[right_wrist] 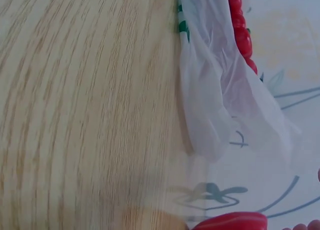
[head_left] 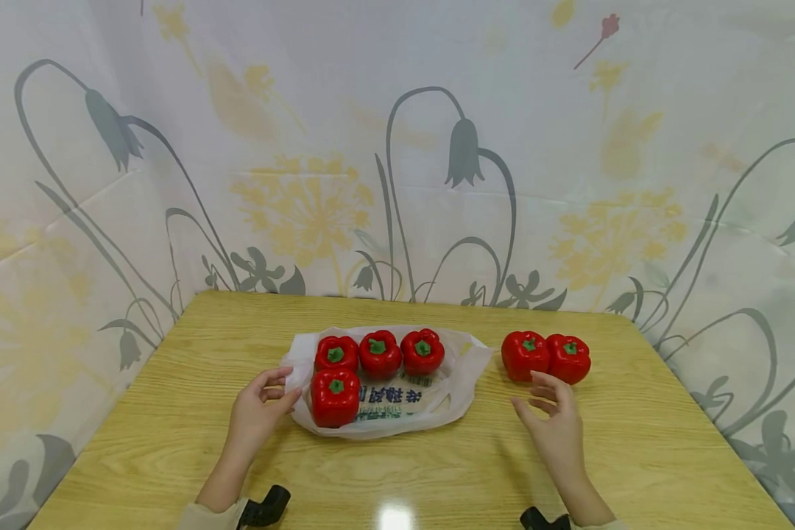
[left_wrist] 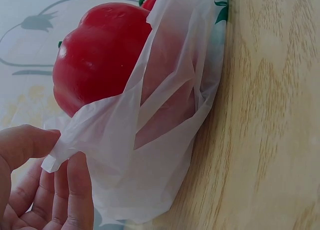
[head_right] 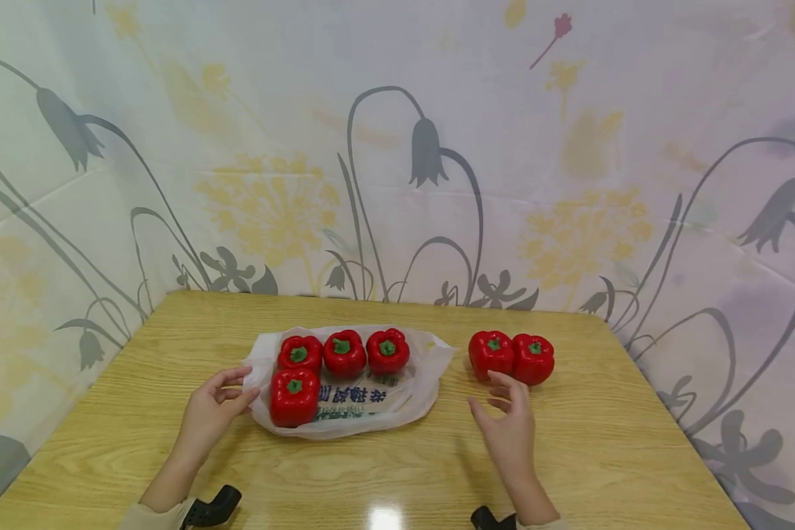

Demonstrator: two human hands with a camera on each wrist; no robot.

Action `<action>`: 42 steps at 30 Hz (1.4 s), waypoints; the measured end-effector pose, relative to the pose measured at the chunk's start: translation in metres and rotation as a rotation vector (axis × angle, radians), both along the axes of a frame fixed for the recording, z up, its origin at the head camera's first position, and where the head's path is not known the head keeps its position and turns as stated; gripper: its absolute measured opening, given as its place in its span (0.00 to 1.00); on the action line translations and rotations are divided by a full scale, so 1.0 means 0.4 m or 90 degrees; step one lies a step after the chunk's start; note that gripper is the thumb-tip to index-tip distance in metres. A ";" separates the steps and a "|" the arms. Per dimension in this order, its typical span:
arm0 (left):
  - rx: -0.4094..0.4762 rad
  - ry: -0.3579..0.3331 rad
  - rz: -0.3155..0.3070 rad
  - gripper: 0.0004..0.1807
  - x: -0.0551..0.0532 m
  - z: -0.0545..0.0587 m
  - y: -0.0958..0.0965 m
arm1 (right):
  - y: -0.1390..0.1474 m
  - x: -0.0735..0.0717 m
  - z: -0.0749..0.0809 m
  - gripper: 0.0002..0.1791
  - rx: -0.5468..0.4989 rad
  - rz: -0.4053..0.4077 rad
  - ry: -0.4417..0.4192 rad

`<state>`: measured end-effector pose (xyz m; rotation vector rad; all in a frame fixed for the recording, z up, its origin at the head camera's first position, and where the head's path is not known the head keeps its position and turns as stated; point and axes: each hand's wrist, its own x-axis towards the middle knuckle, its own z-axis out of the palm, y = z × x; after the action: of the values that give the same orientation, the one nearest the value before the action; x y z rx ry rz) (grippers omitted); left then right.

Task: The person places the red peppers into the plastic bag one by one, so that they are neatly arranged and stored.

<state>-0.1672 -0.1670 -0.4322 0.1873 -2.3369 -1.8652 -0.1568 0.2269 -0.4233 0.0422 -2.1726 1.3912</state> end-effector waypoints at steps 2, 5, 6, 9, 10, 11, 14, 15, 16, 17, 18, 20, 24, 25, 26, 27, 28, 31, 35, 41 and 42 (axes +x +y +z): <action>-0.001 0.000 -0.001 0.21 0.000 0.000 0.000 | 0.007 -0.002 -0.001 0.25 0.001 -0.011 -0.003; -0.001 0.000 0.001 0.21 0.000 -0.001 0.000 | 0.018 -0.005 -0.002 0.25 0.007 -0.028 -0.004; -0.002 0.000 0.002 0.21 0.000 -0.001 0.000 | 0.021 -0.006 -0.003 0.25 0.011 -0.032 -0.004; 0.000 -0.001 0.004 0.21 -0.001 -0.002 0.000 | 0.033 -0.010 -0.006 0.24 0.022 -0.042 0.000; 0.000 -0.001 0.004 0.21 -0.001 -0.002 0.000 | 0.038 -0.011 -0.006 0.24 0.022 -0.043 0.001; 0.000 -0.001 0.004 0.21 -0.002 -0.002 0.000 | 0.041 -0.011 -0.007 0.24 0.024 -0.046 0.002; 0.000 0.000 0.003 0.21 -0.003 -0.003 0.000 | 0.053 -0.014 -0.011 0.25 0.033 -0.056 0.004; -0.001 0.001 0.002 0.21 -0.003 -0.004 0.000 | 0.058 -0.016 -0.013 0.24 0.036 -0.060 0.007; -0.001 0.001 0.002 0.21 -0.003 -0.004 0.000 | 0.062 -0.018 -0.015 0.24 0.040 -0.064 0.007; -0.001 0.001 0.002 0.20 -0.002 -0.004 0.000 | 0.066 -0.019 -0.017 0.24 0.045 -0.069 0.006; -0.002 0.002 0.002 0.20 -0.002 -0.004 0.000 | 0.069 -0.020 -0.020 0.24 0.051 -0.073 0.006; -0.004 0.002 0.003 0.20 -0.002 -0.005 0.000 | 0.077 -0.022 -0.025 0.24 0.058 -0.081 0.003; -0.007 0.002 0.004 0.20 -0.002 -0.005 0.001 | 0.090 -0.024 -0.032 0.23 0.060 -0.099 -0.007; -0.007 0.001 0.005 0.20 -0.002 -0.005 0.001 | 0.096 -0.026 -0.035 0.23 0.059 -0.100 -0.007; -0.006 0.000 0.005 0.20 -0.001 -0.004 0.001 | 0.101 -0.029 -0.038 0.24 0.059 -0.100 -0.007; -0.006 0.000 0.006 0.20 -0.001 -0.004 0.001 | 0.107 -0.032 -0.041 0.24 0.060 -0.101 -0.008; -0.005 -0.001 0.005 0.20 -0.002 -0.004 0.002 | 0.113 -0.034 -0.041 0.23 0.062 -0.105 -0.012; -0.006 -0.003 0.002 0.20 -0.002 -0.002 0.005 | 0.132 -0.044 -0.045 0.23 0.073 -0.118 -0.023; -0.010 -0.001 0.002 0.20 -0.001 0.000 0.006 | 0.153 -0.058 -0.042 0.22 0.089 -0.137 -0.037; -0.010 -0.003 0.007 0.20 -0.002 -0.004 0.004 | 0.182 -0.079 -0.038 0.23 0.101 -0.132 -0.052; -0.010 -0.003 0.007 0.20 -0.002 -0.004 0.004 | 0.186 -0.082 -0.037 0.23 0.101 -0.129 -0.051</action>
<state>-0.1681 -0.1655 -0.4339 0.2023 -2.3494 -1.8427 -0.1897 0.3013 -0.4383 -0.1737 -2.2788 1.1230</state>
